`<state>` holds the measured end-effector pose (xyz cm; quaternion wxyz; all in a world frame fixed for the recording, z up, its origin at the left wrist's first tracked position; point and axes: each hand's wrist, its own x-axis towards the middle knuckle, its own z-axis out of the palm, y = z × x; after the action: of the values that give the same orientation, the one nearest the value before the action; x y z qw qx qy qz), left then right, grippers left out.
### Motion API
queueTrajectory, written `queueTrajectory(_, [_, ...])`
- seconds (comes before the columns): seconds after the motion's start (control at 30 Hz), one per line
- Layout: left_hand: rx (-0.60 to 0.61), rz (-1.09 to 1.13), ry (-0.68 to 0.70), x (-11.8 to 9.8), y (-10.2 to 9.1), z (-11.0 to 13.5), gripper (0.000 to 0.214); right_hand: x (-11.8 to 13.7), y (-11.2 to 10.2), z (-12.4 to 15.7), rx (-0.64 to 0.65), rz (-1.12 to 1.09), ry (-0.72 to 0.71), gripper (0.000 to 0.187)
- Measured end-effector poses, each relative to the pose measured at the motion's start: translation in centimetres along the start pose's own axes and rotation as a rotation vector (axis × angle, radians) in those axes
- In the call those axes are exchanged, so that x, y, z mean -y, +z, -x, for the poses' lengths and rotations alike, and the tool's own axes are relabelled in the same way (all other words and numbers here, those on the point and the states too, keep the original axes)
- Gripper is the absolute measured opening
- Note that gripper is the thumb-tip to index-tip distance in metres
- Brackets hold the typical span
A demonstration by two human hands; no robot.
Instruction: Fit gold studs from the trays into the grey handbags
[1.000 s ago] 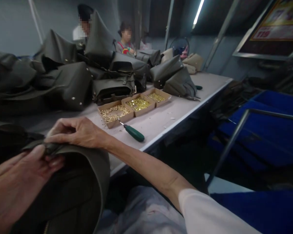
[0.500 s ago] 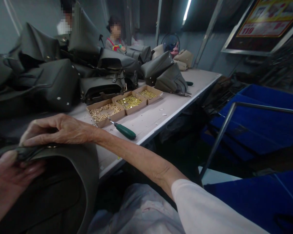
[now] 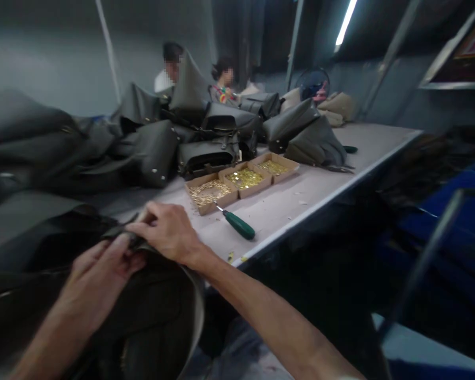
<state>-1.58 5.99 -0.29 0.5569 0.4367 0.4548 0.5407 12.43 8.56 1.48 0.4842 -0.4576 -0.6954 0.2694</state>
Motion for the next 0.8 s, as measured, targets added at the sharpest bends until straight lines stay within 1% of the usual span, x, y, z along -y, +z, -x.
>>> queueTrajectory(0.03, [0.052, 0.063, -0.006, -0.2, 0.3, 0.2, 0.042, 0.1, 0.0, 0.1, -0.035, -0.029, 0.039, 0.023])
queueTrajectory(0.07, [0.079, 0.074, 0.006, -0.4, 0.6, 0.3, 0.042, 0.1, 0.0, 0.1, -0.032, -0.101, 0.067, 0.020])
queueTrajectory(0.13, [0.115, 0.072, 0.044, -0.5, 0.6, 0.1, 0.038, -0.4, -0.1, -0.5, 0.039, -0.186, 0.001, 0.009])
queueTrajectory(0.2, [0.150, 0.078, 0.081, -0.6, 0.4, -0.2, 0.035, -0.8, -0.3, -1.4, 0.126, -0.238, -0.064, 0.006])
queueTrajectory(0.3, [0.188, 0.098, 0.102, -0.5, 0.1, -0.3, 0.036, -1.2, -0.8, -2.5, 0.233, -0.258, -0.098, 0.014])
queueTrajectory(0.37, [0.205, 0.106, 0.101, -0.4, 0.1, -0.2, 0.037, -1.2, -1.0, -2.8, 0.254, -0.237, -0.084, 0.020])
queueTrajectory(0.5, [0.218, 0.069, 0.112, 0.0, 0.1, -0.4, 0.037, -0.8, -0.7, -2.6, 0.198, -0.163, -0.030, 0.023])
queueTrajectory(0.7, [0.206, -0.073, 0.165, 0.8, -0.2, -0.6, 0.032, 0.2, -0.2, -1.2, 0.018, 0.022, 0.077, 0.023])
queueTrajectory(0.8, [0.211, -0.120, 0.183, 0.8, -0.3, -0.6, 0.034, 0.7, -0.2, -1.1, -0.019, 0.092, 0.100, 0.024])
